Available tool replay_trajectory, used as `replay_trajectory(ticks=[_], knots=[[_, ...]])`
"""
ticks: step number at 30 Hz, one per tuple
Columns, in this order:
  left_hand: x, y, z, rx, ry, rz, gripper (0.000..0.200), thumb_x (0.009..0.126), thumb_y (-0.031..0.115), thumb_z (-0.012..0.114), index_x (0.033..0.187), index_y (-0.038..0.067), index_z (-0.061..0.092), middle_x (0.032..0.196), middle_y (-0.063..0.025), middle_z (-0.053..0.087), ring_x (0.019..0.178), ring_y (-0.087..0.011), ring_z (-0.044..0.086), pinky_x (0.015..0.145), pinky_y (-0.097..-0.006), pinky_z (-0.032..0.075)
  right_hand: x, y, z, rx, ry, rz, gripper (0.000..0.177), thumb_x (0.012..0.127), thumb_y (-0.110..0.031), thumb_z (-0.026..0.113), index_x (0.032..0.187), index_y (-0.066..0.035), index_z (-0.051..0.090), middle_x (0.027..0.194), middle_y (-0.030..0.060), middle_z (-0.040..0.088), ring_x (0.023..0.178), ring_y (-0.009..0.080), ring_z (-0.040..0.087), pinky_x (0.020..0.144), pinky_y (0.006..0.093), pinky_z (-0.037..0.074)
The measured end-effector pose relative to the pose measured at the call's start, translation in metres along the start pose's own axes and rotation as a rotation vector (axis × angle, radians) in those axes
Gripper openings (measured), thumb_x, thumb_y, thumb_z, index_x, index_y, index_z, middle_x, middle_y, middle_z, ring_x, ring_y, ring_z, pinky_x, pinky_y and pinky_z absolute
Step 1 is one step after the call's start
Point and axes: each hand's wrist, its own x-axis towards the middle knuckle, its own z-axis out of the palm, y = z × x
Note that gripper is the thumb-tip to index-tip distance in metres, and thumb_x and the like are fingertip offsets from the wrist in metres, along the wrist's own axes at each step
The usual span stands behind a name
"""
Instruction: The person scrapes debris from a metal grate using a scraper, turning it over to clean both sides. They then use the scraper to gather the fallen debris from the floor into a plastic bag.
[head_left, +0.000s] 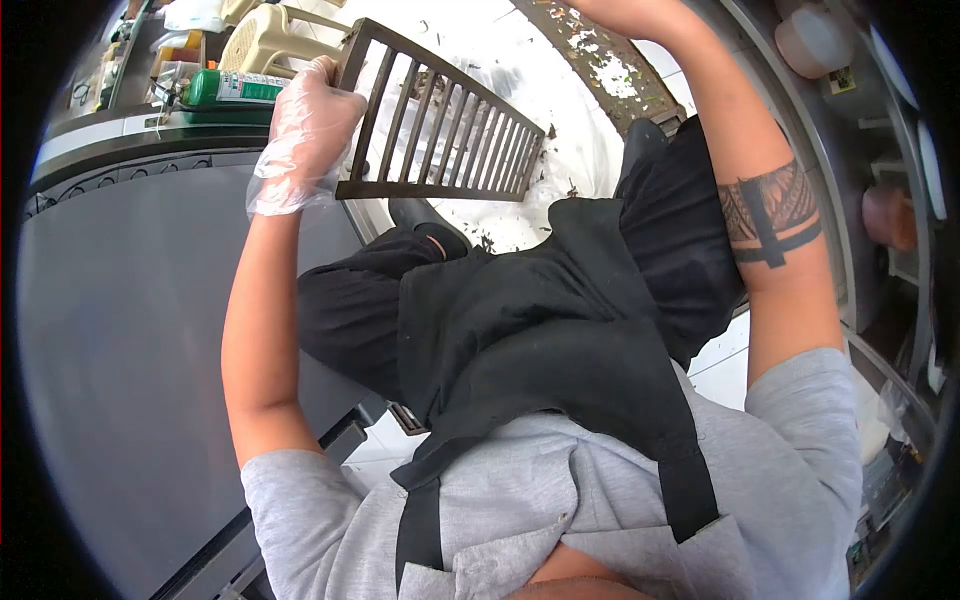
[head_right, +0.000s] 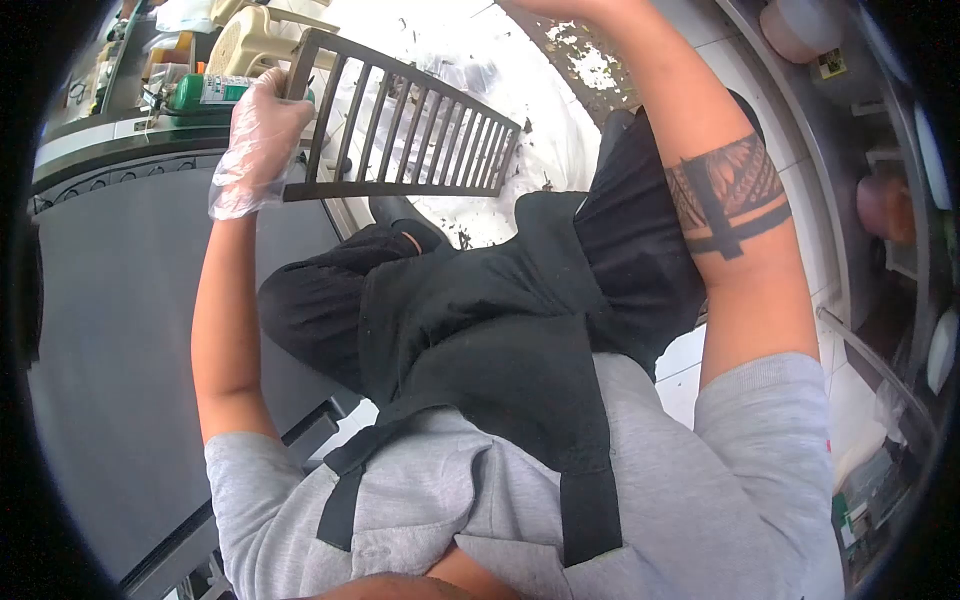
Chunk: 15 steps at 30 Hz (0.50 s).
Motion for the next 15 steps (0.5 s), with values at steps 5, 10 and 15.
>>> replay_trajectory(ticks=[5, 10, 15], knots=[[-0.034, 0.027, -0.035, -0.247, 0.052, 0.027, 0.037, 0.078, 0.005, 0.070, 0.114, -0.003, 0.070, 0.099, -0.0143, 0.075, 0.089, -0.0192, 0.070, 0.086, -0.0327, 0.055, -0.009, 0.020, -0.026, 0.033, 0.183, 0.059, 0.034, 0.097, -0.034, 0.066, 0.099, -0.001, 0.076, 0.086, 0.0259, 0.070, 0.074, 0.0352, 0.070, 0.072, 0.0437, 0.052], [-0.050, 0.045, -0.139, -0.184, 0.074, 0.056, 0.038, 0.081, 0.009, 0.068, 0.117, -0.003, 0.067, 0.100, -0.0057, 0.066, 0.087, -0.0151, 0.059, 0.086, -0.0292, 0.047, -0.011, 0.028, -0.056, 0.109, 0.456, 0.245, 0.038, 0.095, -0.034, 0.070, 0.096, 0.003, 0.076, 0.070, 0.0145, 0.069, 0.063, 0.0165, 0.061, 0.063, 0.0368, 0.048], [-0.049, 0.011, -0.228, 0.183, 0.482, 0.316, 0.047, 0.085, 0.020, 0.071, 0.128, 0.000, 0.067, 0.118, -0.0119, 0.072, 0.106, -0.0207, 0.068, 0.096, -0.0366, 0.050, -0.011, 0.031, -0.062, 0.320, 0.548, 0.261, 0.035, 0.096, -0.031, 0.071, 0.093, 0.003, 0.077, 0.067, 0.0053, 0.067, 0.061, 0.0113, 0.057, 0.059, 0.0326, 0.045]])
